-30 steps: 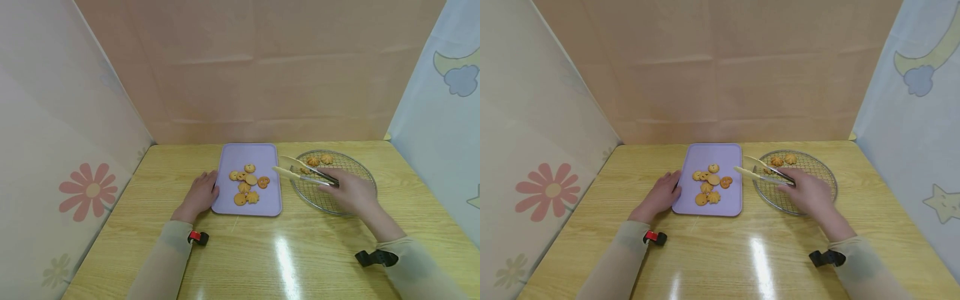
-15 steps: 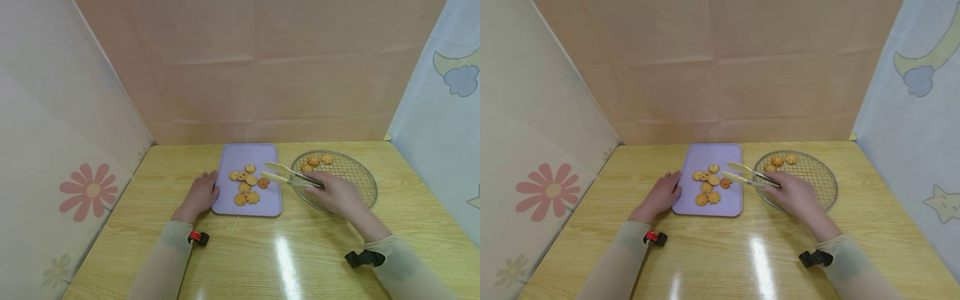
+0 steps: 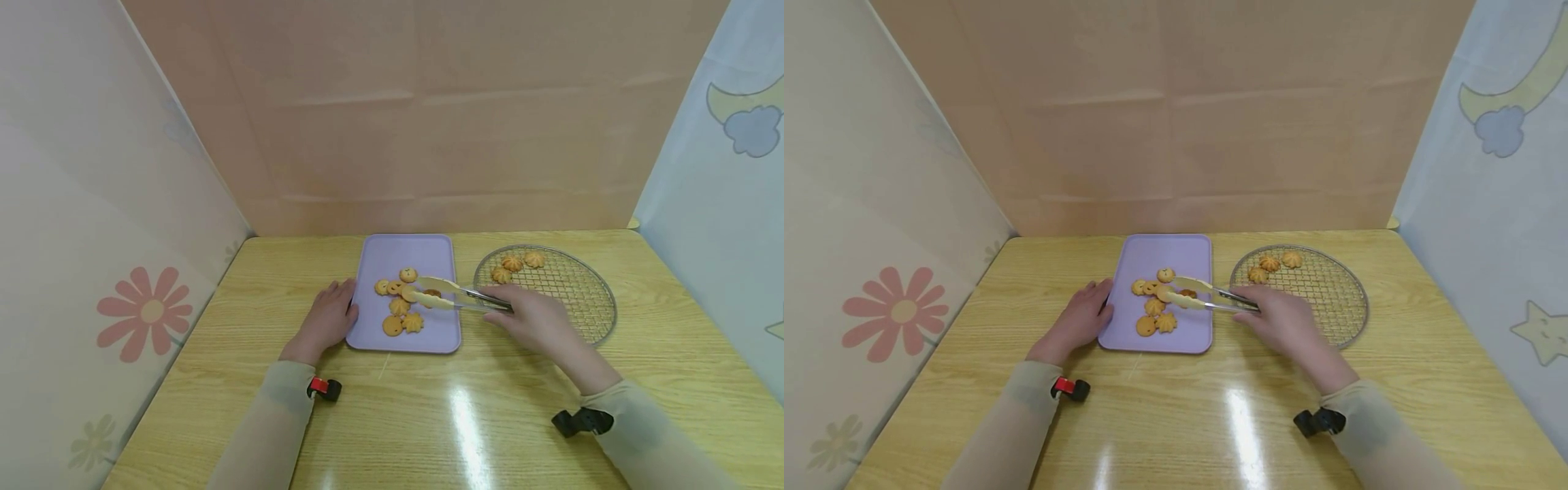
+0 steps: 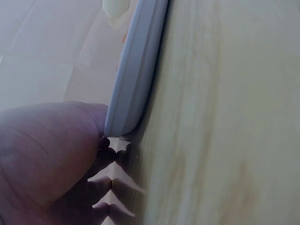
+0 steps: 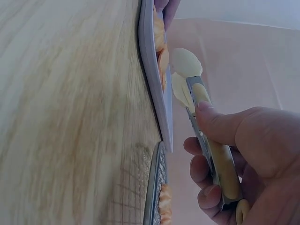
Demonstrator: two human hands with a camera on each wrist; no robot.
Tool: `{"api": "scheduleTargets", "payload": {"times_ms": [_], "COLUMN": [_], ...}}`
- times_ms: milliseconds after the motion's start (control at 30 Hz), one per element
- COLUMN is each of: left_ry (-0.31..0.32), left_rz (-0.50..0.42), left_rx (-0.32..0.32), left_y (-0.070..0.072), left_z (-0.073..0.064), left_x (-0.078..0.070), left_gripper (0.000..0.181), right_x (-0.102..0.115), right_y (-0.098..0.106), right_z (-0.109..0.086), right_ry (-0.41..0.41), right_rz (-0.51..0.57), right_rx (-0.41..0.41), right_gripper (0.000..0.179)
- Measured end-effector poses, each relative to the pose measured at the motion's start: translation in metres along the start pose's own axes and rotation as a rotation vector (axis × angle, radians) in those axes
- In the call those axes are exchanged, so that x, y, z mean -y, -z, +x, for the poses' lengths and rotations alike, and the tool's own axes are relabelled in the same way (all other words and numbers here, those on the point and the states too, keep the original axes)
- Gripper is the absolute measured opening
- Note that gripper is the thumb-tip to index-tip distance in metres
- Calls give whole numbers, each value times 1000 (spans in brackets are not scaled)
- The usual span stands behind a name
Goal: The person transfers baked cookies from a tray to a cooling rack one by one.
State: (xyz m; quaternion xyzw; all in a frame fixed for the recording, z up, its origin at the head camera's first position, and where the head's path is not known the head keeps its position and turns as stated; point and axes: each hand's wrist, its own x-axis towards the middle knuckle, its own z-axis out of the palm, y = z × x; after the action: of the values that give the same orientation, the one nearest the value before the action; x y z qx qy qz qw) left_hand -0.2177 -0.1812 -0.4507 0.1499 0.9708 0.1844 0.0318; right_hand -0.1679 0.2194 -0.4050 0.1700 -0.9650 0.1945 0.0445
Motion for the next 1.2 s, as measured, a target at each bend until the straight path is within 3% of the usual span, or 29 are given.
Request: {"api": "scheduleTargets", "payload": {"times_ms": [400,1200], "left_ry": [-3,4], "left_rz": [3,13], "left_rx": [-4,-1], "left_y": [0,-2], "left_z": [0,2], "left_x": [-1,2], "left_gripper": [61,61], "right_x": [10,18], "right_y": [-7,-9], "right_z": [8,15], "right_ry": [37,98], "right_rz": [-11,-99], "right_rx": [16,-60], "right_gripper": [49,48]}}
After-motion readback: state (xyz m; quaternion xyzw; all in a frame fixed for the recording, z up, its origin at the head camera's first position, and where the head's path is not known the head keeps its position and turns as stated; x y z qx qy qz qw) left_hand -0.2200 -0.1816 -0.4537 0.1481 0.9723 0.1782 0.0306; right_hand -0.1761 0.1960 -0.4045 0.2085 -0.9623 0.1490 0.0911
